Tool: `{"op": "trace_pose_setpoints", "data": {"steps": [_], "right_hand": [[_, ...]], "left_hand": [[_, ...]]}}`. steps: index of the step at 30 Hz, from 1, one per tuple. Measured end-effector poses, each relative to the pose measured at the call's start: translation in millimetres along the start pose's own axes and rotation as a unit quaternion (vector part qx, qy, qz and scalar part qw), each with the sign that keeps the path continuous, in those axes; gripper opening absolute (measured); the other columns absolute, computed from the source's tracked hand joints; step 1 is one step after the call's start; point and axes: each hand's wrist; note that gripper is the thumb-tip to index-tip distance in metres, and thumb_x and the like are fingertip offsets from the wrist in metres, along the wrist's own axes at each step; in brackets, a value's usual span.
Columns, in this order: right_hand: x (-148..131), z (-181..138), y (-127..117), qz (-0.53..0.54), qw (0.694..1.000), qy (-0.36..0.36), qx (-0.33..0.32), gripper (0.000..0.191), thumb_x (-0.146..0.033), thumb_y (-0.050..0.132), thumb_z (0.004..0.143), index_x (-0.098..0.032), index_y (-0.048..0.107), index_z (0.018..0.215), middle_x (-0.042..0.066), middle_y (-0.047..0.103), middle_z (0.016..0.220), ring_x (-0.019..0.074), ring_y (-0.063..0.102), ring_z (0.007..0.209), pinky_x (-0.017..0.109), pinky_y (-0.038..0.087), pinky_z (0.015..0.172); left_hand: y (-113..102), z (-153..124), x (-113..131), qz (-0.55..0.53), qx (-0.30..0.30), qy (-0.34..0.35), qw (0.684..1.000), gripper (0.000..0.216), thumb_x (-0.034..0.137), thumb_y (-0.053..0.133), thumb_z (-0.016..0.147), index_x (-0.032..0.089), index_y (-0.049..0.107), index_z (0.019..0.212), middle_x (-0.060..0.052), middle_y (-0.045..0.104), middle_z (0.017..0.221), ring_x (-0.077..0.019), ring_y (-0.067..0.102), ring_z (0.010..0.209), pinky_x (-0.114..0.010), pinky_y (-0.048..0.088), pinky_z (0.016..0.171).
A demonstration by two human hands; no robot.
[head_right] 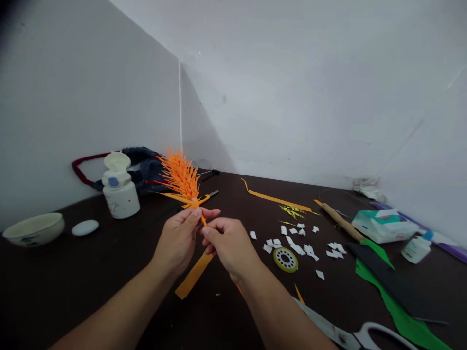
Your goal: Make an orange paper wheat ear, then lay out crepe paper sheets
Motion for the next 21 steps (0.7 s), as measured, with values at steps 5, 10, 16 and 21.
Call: {"op": "trace_pose_setpoints", "data": {"steps": [5,10,16,21], "right_hand": [[0.7,2.5,1.6,-0.028,0.998,-0.022,0.052,0.015,-0.022,0.061,0.068,-0.018,0.058,0.053,-0.004,0.053,0.049,0.0090,0.045,0.045,0.024,0.037,0.049],[0.9,2.9,5.8,-0.025,0.995,-0.035,0.087,0.015,-0.021,0.059,0.065,-0.019,0.054,0.052,-0.005,0.049,0.048,0.0098,0.042,0.047,0.025,0.034,0.049],[2.1,2.1,9.6,-0.066,0.989,-0.047,0.123,0.017,-0.021,0.060,0.065,-0.019,0.051,0.051,-0.007,0.042,0.048,0.0092,0.034,0.047,0.024,0.026,0.047],[1.8,1.2,9.1,-0.143,0.977,-0.087,0.133,0.012,-0.022,0.061,0.069,-0.018,0.058,0.058,-0.004,0.050,0.055,0.0105,0.041,0.052,0.024,0.030,0.049]], "left_hand": [[1.8,0.3,-1.4,0.012,0.007,0.012,1.000,0.020,0.030,0.058,0.080,0.014,0.070,0.078,-0.010,0.072,0.089,-0.0186,0.064,0.085,-0.034,0.044,0.086],[1.0,1.9,-2.9,0.010,0.002,0.011,1.000,0.021,0.030,0.057,0.081,0.014,0.070,0.082,-0.009,0.072,0.089,-0.0198,0.064,0.087,-0.036,0.044,0.087],[0.3,2.1,-1.5,0.032,0.006,0.018,0.999,0.020,0.030,0.057,0.081,0.015,0.071,0.083,-0.008,0.072,0.088,-0.0183,0.063,0.086,-0.033,0.043,0.085],[-0.6,1.8,-0.4,0.026,0.009,0.020,0.999,0.020,0.030,0.056,0.082,0.015,0.070,0.081,-0.008,0.072,0.089,-0.0185,0.062,0.087,-0.033,0.043,0.086]]}}
Point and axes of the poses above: each hand's wrist, its own z-axis towards the middle knuckle, its own y-axis out of the palm, x = y × z
